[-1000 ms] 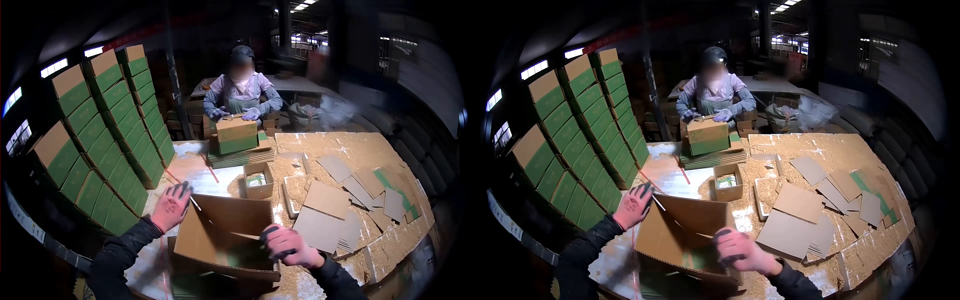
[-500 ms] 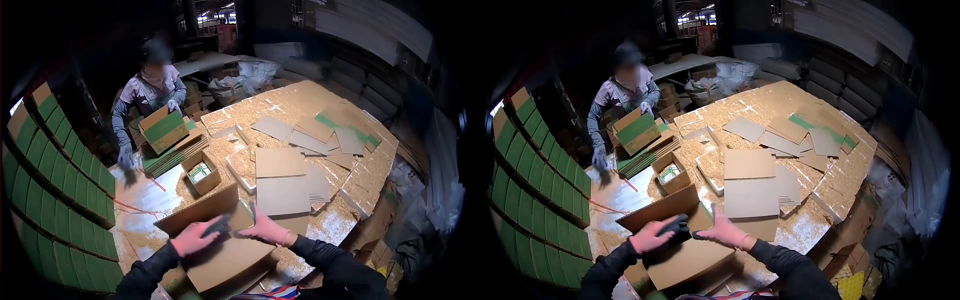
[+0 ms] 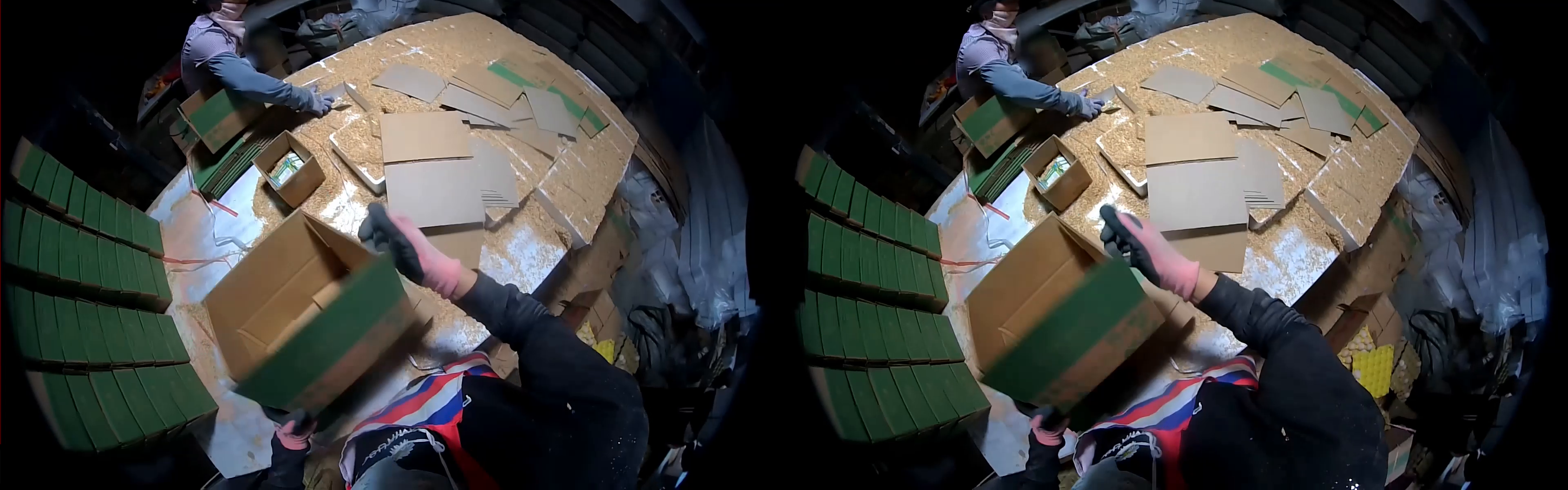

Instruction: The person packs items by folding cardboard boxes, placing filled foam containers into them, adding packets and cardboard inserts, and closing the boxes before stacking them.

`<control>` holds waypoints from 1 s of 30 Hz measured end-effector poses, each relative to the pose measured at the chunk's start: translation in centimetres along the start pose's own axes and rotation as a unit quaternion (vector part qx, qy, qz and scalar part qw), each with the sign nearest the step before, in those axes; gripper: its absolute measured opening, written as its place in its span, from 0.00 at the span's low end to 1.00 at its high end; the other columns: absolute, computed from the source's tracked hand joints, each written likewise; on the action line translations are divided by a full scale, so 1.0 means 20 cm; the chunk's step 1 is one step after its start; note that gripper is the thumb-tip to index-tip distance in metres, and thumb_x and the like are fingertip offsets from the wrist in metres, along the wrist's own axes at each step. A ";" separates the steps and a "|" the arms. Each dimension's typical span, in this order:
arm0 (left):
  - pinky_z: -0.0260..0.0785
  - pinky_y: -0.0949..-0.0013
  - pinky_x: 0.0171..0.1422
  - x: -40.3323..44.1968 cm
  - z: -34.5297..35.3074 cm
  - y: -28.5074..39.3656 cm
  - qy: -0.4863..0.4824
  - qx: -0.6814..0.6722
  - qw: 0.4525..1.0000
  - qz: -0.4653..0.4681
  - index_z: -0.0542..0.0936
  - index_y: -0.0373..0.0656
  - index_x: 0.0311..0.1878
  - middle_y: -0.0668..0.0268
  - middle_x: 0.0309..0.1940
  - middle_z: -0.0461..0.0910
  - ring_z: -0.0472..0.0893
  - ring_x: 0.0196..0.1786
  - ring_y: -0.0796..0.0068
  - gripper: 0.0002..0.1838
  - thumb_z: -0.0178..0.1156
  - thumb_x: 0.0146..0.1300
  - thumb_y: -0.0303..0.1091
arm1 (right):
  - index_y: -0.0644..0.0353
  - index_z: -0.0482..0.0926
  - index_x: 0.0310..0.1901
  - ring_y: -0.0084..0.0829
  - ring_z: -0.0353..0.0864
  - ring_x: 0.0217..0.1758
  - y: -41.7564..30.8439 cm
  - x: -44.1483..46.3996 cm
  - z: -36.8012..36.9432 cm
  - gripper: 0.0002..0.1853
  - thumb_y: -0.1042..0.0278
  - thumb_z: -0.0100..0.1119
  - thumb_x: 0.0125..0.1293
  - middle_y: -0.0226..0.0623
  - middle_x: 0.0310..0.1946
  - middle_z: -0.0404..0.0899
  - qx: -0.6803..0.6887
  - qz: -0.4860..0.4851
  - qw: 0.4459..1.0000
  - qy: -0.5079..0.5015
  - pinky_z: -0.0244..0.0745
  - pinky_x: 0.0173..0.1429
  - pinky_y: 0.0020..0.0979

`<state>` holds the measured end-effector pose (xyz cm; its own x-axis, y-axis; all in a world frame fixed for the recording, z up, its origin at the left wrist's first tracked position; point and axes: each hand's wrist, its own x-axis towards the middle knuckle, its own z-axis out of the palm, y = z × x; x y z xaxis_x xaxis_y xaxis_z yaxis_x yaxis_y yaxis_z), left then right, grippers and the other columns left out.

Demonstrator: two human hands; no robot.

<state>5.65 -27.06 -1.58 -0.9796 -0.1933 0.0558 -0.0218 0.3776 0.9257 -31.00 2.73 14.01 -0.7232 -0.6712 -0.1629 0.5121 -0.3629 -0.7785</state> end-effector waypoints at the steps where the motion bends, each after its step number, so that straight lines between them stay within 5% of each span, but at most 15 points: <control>1: 0.61 0.57 0.64 -0.05 0.08 0.21 0.004 0.286 0.952 0.106 0.69 0.45 0.59 0.51 0.63 0.64 0.71 0.59 0.55 0.31 0.64 0.49 0.35 | 0.65 0.73 0.35 0.20 0.66 0.29 0.12 -0.05 -0.04 0.22 0.48 0.56 0.62 0.29 0.27 0.71 -0.202 -0.060 0.977 0.033 0.67 0.37 0.26; 2: 0.60 0.58 0.64 0.09 0.08 0.51 -0.045 0.456 0.883 0.103 0.74 0.46 0.55 0.50 0.61 0.66 0.72 0.59 0.55 0.26 0.62 0.50 0.35 | 0.66 0.72 0.33 0.23 0.65 0.29 0.26 -0.09 -0.06 0.23 0.48 0.60 0.59 0.31 0.25 0.71 -0.391 -0.121 0.910 0.067 0.67 0.37 0.29; 3: 0.62 0.59 0.63 0.01 -0.01 0.29 0.120 0.237 0.958 -0.108 0.78 0.41 0.47 0.52 0.57 0.72 0.74 0.57 0.58 0.19 0.60 0.50 0.33 | 0.67 0.72 0.34 0.25 0.66 0.30 0.29 -0.11 -0.06 0.24 0.48 0.62 0.58 0.33 0.26 0.72 -0.399 -0.087 0.911 0.055 0.67 0.38 0.30; 4: 0.64 0.62 0.60 0.30 0.02 0.58 0.265 -0.016 0.961 -0.074 0.75 0.37 0.50 0.54 0.53 0.75 0.75 0.55 0.62 0.18 0.58 0.56 0.31 | 0.68 0.72 0.35 0.26 0.67 0.31 0.31 -0.15 -0.06 0.25 0.48 0.63 0.57 0.34 0.27 0.73 -0.407 -0.042 0.912 0.039 0.68 0.40 0.30; 5: 0.65 0.62 0.59 0.51 0.03 0.86 0.299 -0.140 0.930 -0.163 0.72 0.33 0.54 0.56 0.54 0.74 0.74 0.56 0.64 0.18 0.55 0.63 0.31 | 0.69 0.71 0.36 0.28 0.71 0.36 0.32 -0.16 -0.06 0.26 0.48 0.62 0.58 0.34 0.28 0.74 -0.389 -0.057 0.917 0.058 0.68 0.45 0.30; 7: 0.67 0.66 0.56 0.69 0.03 0.75 0.327 0.051 0.918 -0.220 0.68 0.32 0.58 0.57 0.53 0.74 0.76 0.50 0.66 0.23 0.57 0.63 0.34 | 0.63 0.73 0.37 0.28 0.75 0.29 0.38 -0.16 -0.20 0.22 0.48 0.61 0.60 0.34 0.29 0.75 -0.111 0.010 0.985 0.130 0.72 0.36 0.29; 11: 0.67 0.69 0.54 0.85 0.03 0.61 0.286 0.103 0.907 -0.293 0.70 0.33 0.58 0.59 0.50 0.76 0.75 0.49 0.70 0.23 0.60 0.59 0.29 | 0.59 0.74 0.39 0.30 0.74 0.23 0.77 -0.31 -1.10 0.19 0.50 0.62 0.60 0.32 0.29 0.74 0.237 0.091 0.906 0.340 0.73 0.29 0.28; 13: 0.67 0.69 0.54 0.89 0.03 0.62 0.286 0.083 0.907 -0.299 0.70 0.34 0.58 0.60 0.49 0.76 0.75 0.48 0.70 0.23 0.60 0.59 0.28 | 0.63 0.74 0.43 0.36 0.77 0.33 0.72 -0.31 -1.12 0.22 0.51 0.63 0.59 0.37 0.34 0.75 0.001 -0.048 0.826 0.562 0.74 0.40 0.30; 14: 0.67 0.70 0.54 0.92 0.04 0.63 0.297 0.091 0.902 -0.301 0.70 0.34 0.58 0.60 0.49 0.76 0.75 0.48 0.71 0.23 0.61 0.58 0.28 | 0.66 0.74 0.46 0.39 0.77 0.40 0.71 -0.29 -1.13 0.25 0.52 0.64 0.58 0.41 0.37 0.76 -0.197 -0.152 0.689 0.680 0.73 0.46 0.32; 16: 0.67 0.70 0.54 0.93 0.06 0.66 0.314 0.112 0.891 -0.308 0.71 0.34 0.57 0.61 0.49 0.76 0.75 0.49 0.71 0.23 0.61 0.58 0.28 | 0.70 0.71 0.52 0.41 0.74 0.50 0.57 -0.33 -1.20 0.31 0.52 0.65 0.56 0.52 0.47 0.74 -0.461 -0.065 0.591 0.659 0.68 0.55 0.32; 18: 0.67 0.69 0.54 0.93 0.05 0.60 0.328 0.097 0.890 -0.303 0.69 0.34 0.58 0.59 0.51 0.75 0.75 0.49 0.69 0.25 0.62 0.58 0.29 | 0.72 0.76 0.46 0.33 0.79 0.39 0.48 -0.29 -1.37 0.29 0.51 0.66 0.55 0.46 0.37 0.81 -0.380 0.029 0.735 0.560 0.72 0.46 0.30; 22: 0.67 0.69 0.55 0.96 0.15 0.70 0.354 0.110 0.866 -0.335 0.69 0.32 0.59 0.58 0.52 0.74 0.74 0.50 0.69 0.25 0.61 0.59 0.29 | 0.70 0.79 0.40 0.20 0.76 0.31 0.24 -0.05 -1.21 0.20 0.59 0.68 0.56 0.32 0.31 0.80 -0.186 0.009 0.874 0.449 0.72 0.37 0.25; 26: 0.65 0.66 0.59 0.91 0.13 0.63 0.328 0.159 0.872 -0.327 0.66 0.34 0.61 0.57 0.55 0.71 0.73 0.54 0.65 0.28 0.62 0.59 0.31 | 0.66 0.74 0.31 0.24 0.78 0.29 0.22 0.26 -1.27 0.13 0.67 0.68 0.56 0.35 0.29 0.78 0.047 -0.132 0.865 0.481 0.75 0.29 0.28; 29: 0.65 0.66 0.59 0.96 0.15 0.72 0.328 0.157 0.858 -0.363 0.65 0.33 0.62 0.57 0.56 0.70 0.72 0.54 0.66 0.29 0.61 0.59 0.31 | 0.66 0.74 0.29 0.25 0.76 0.25 -0.09 0.49 -1.42 0.14 0.64 0.68 0.56 0.33 0.25 0.76 -0.095 -0.217 0.865 0.443 0.72 0.26 0.29; 30: 0.65 0.66 0.59 0.98 0.16 0.75 0.330 0.151 0.852 -0.377 0.66 0.33 0.62 0.57 0.56 0.70 0.72 0.54 0.66 0.28 0.61 0.59 0.30 | 0.64 0.71 0.37 0.28 0.76 0.30 -0.23 0.54 -1.51 0.13 0.66 0.64 0.59 0.35 0.30 0.76 -0.202 -0.215 0.853 0.431 0.71 0.32 0.30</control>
<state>-14.44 -22.29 12.15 -0.3409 -0.9138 -0.2207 -0.7427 0.1179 0.6591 -55.17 16.66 -2.43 -0.9649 0.2559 -0.0590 0.0377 -0.0875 -0.9955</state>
